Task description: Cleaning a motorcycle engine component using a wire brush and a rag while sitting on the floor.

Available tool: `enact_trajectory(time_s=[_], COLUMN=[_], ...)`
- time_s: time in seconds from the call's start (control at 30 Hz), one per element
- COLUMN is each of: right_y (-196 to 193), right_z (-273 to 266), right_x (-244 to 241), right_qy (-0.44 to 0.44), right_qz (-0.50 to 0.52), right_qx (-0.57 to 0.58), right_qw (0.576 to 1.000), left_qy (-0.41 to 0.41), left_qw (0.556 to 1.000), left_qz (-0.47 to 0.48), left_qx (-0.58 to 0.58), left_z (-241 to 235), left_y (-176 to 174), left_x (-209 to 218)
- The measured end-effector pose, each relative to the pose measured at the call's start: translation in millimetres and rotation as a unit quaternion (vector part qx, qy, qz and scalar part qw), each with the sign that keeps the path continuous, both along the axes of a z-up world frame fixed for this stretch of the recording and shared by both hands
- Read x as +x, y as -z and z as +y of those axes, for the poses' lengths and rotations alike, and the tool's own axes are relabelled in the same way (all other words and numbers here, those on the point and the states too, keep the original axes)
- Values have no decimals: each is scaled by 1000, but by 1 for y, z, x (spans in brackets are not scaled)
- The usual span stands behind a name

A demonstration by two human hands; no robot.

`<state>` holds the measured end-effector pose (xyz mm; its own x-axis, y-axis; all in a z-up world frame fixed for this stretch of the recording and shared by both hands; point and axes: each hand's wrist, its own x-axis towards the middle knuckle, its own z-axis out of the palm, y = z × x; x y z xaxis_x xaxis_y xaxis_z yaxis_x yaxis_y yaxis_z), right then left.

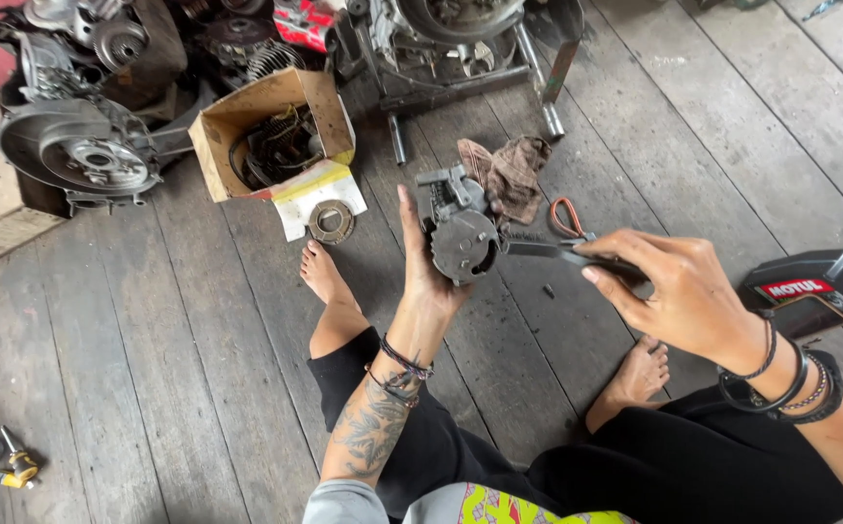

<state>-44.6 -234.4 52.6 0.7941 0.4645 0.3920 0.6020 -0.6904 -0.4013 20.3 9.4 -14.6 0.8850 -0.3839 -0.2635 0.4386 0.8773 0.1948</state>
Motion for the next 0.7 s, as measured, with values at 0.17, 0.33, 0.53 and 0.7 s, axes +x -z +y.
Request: enact_trajectory(time_s=[0.17, 0.33, 0.53, 0.7], right_y=[-5, -6, -6, 1], right_z=[-1, -3, -8, 5], right_x=[-2, -2, -9, -11], right_qy=[-8, -44, -45, -39], right_qz=[-20, -10, -26, -98], right_qx=[-8, 5, -37, -120], right_qw=[1000, 999, 998, 987], left_qy=[11, 8, -10, -62], left_qw=[1000, 999, 996, 984], left_qz=[18, -25, -89, -101], left_qx=[-17, -27, 8, 130], left_z=[1, 1, 3, 0], left_y=[1, 4, 4, 2], left_x=[1, -1, -1, -6])
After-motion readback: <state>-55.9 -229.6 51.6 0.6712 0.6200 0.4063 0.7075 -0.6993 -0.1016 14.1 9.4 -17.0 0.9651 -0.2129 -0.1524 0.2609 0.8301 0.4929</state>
